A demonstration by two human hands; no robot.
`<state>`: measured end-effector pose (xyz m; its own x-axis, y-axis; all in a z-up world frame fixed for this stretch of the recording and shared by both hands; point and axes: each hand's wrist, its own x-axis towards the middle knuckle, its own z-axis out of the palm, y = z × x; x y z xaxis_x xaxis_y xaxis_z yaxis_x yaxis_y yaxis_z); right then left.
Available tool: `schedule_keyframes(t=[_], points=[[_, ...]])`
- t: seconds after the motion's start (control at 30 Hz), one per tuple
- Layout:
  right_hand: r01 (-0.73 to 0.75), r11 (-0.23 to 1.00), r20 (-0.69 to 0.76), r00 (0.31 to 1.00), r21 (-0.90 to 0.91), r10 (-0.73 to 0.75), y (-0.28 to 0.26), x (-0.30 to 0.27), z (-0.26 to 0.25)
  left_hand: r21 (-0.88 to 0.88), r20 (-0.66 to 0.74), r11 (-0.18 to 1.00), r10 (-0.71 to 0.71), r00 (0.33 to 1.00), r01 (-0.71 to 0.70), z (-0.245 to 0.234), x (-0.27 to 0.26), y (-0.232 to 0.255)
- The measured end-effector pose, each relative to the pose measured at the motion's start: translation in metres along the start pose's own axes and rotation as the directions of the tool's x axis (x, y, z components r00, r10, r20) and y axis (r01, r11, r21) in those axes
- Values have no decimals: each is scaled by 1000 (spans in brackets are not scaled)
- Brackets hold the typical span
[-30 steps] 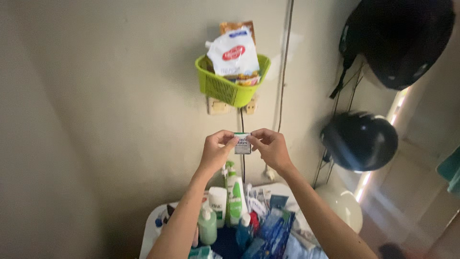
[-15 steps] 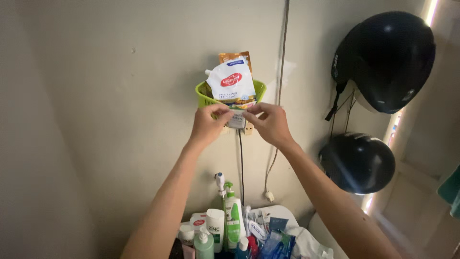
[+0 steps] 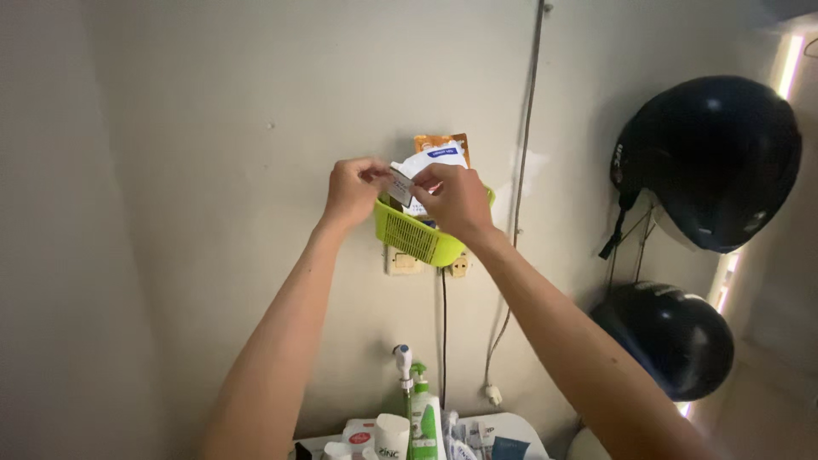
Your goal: The person repeatedly picks small sachets from a countertop and places them into a green wall-mounted basket. The hands move back and forth between the counter and the basket, organizing the items one by one.
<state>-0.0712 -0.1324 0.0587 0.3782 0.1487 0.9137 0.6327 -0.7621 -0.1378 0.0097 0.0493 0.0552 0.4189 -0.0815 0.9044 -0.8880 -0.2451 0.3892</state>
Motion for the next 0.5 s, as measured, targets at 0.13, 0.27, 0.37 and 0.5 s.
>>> schedule_keyframes(t=[0.13, 0.27, 0.37, 0.5], points=[[-65, 998, 45, 997, -22, 66, 1, 6, 13, 8, 4, 994, -109, 994, 109, -3, 3, -12], [-27, 998, 37, 999, -51, 29, 6, 12, 22, 9, -3, 989, -149, 989, 149, -3, 8, -24], [-96, 993, 76, 992, -70, 101, 9, 15, 31, -12, 0, 989, -149, 989, 149, 0, 13, -34], [-44, 998, 37, 998, -47, 46, 11, 16, 42, -63, 7, 990, -126, 992, 127, 5, 19, -45]])
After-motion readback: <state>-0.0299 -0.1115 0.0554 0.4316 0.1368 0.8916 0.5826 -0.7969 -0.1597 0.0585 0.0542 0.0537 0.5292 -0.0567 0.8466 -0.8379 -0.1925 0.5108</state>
